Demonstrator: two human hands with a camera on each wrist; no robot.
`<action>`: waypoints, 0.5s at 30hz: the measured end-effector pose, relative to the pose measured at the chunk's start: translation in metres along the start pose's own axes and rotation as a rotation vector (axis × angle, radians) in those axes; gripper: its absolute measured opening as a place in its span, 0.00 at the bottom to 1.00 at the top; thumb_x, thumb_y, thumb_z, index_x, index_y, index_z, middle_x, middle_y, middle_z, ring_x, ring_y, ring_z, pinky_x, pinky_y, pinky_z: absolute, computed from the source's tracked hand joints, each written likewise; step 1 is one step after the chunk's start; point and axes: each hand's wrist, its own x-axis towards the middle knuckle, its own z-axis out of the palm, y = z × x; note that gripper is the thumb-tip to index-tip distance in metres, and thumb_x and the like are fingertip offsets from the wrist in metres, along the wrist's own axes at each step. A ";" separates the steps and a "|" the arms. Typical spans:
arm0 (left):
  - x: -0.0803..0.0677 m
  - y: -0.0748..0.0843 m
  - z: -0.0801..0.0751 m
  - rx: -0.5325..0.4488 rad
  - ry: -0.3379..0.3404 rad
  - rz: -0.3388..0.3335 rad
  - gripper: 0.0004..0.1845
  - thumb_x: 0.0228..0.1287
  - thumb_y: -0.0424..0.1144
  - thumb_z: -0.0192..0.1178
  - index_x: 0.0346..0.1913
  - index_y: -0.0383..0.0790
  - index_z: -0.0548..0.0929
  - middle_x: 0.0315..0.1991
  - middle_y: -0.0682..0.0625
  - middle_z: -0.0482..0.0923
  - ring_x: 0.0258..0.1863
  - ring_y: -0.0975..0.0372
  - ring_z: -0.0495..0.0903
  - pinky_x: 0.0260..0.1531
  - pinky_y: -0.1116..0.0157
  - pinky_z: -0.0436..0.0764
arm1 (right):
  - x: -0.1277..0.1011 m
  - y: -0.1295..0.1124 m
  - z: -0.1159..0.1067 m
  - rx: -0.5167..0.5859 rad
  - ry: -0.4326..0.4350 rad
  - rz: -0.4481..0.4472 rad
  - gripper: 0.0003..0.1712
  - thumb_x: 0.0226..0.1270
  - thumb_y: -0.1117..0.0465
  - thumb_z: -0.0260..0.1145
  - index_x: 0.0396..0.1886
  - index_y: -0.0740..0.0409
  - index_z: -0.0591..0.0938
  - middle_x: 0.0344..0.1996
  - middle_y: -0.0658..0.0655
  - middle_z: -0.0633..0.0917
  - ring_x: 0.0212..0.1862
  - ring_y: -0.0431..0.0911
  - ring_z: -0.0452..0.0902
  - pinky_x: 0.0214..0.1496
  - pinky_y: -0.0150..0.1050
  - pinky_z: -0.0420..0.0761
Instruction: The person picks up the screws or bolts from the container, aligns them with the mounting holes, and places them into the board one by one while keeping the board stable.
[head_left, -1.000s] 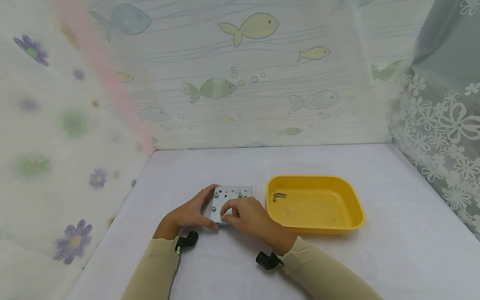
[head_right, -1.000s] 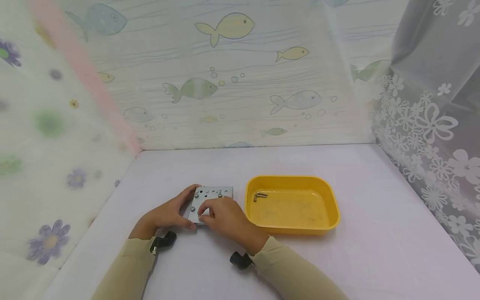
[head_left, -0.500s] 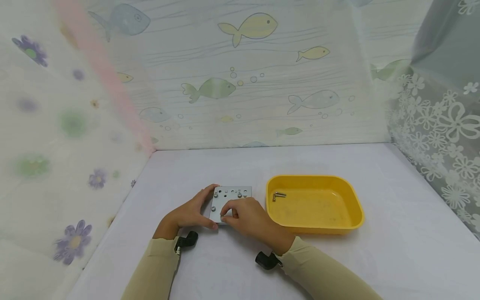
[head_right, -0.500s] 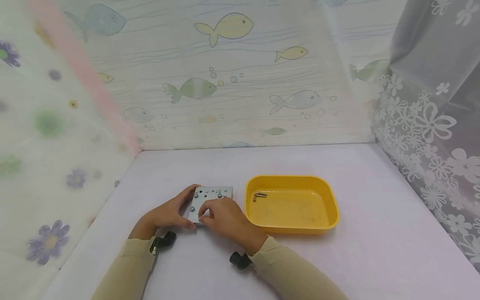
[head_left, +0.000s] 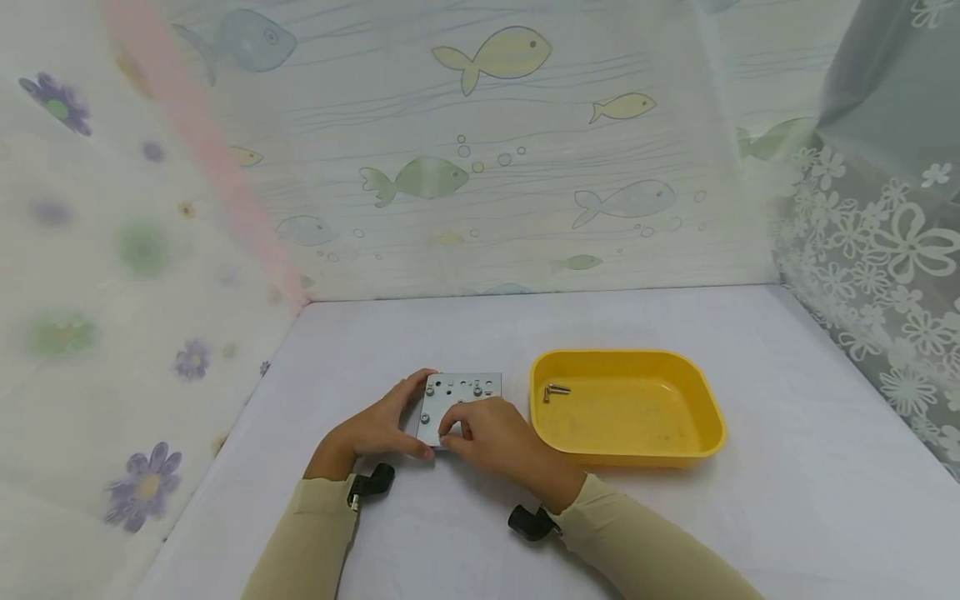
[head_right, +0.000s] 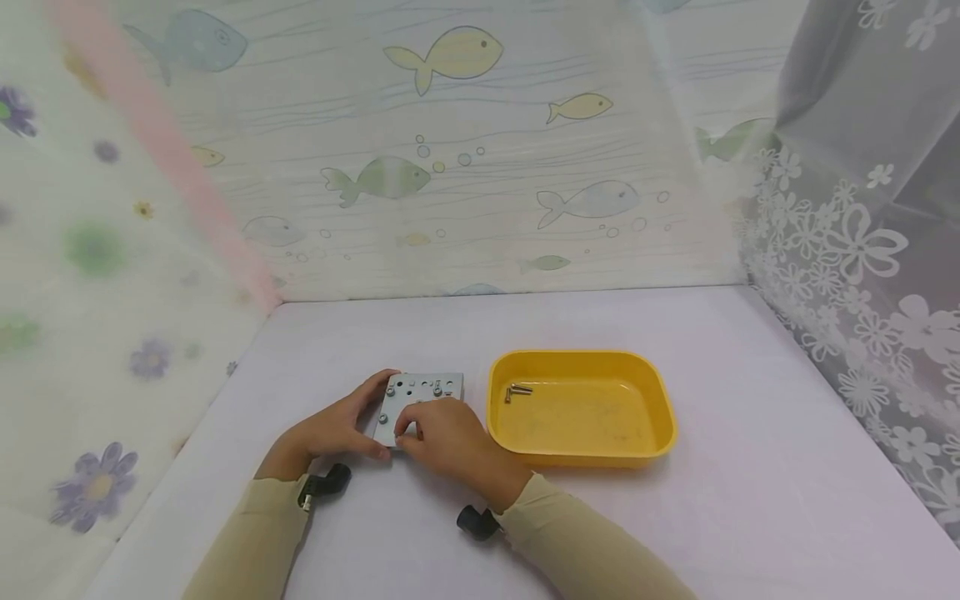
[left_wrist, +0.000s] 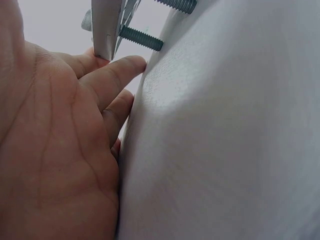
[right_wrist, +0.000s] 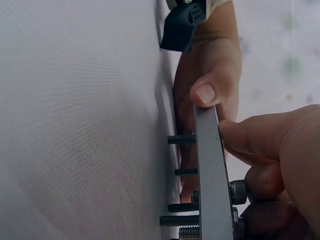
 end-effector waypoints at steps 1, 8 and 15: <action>0.000 0.000 0.000 0.000 0.000 0.000 0.62 0.37 0.50 0.85 0.76 0.69 0.57 0.72 0.63 0.66 0.70 0.60 0.62 0.72 0.45 0.55 | 0.000 0.000 0.000 -0.011 -0.005 -0.003 0.03 0.69 0.53 0.71 0.40 0.39 0.89 0.12 0.41 0.72 0.18 0.36 0.66 0.22 0.30 0.65; 0.000 -0.002 0.000 -0.015 -0.001 0.009 0.62 0.36 0.49 0.85 0.76 0.69 0.58 0.72 0.63 0.68 0.70 0.59 0.62 0.73 0.45 0.53 | -0.001 -0.002 0.000 -0.033 0.006 -0.023 0.04 0.68 0.53 0.71 0.39 0.40 0.90 0.12 0.41 0.72 0.18 0.35 0.67 0.23 0.30 0.65; 0.001 -0.001 0.000 -0.006 -0.002 0.013 0.62 0.36 0.49 0.85 0.76 0.68 0.58 0.71 0.63 0.69 0.69 0.59 0.63 0.72 0.45 0.54 | -0.001 -0.002 0.000 -0.038 0.010 -0.022 0.03 0.69 0.53 0.71 0.39 0.40 0.89 0.13 0.40 0.74 0.19 0.35 0.68 0.23 0.31 0.67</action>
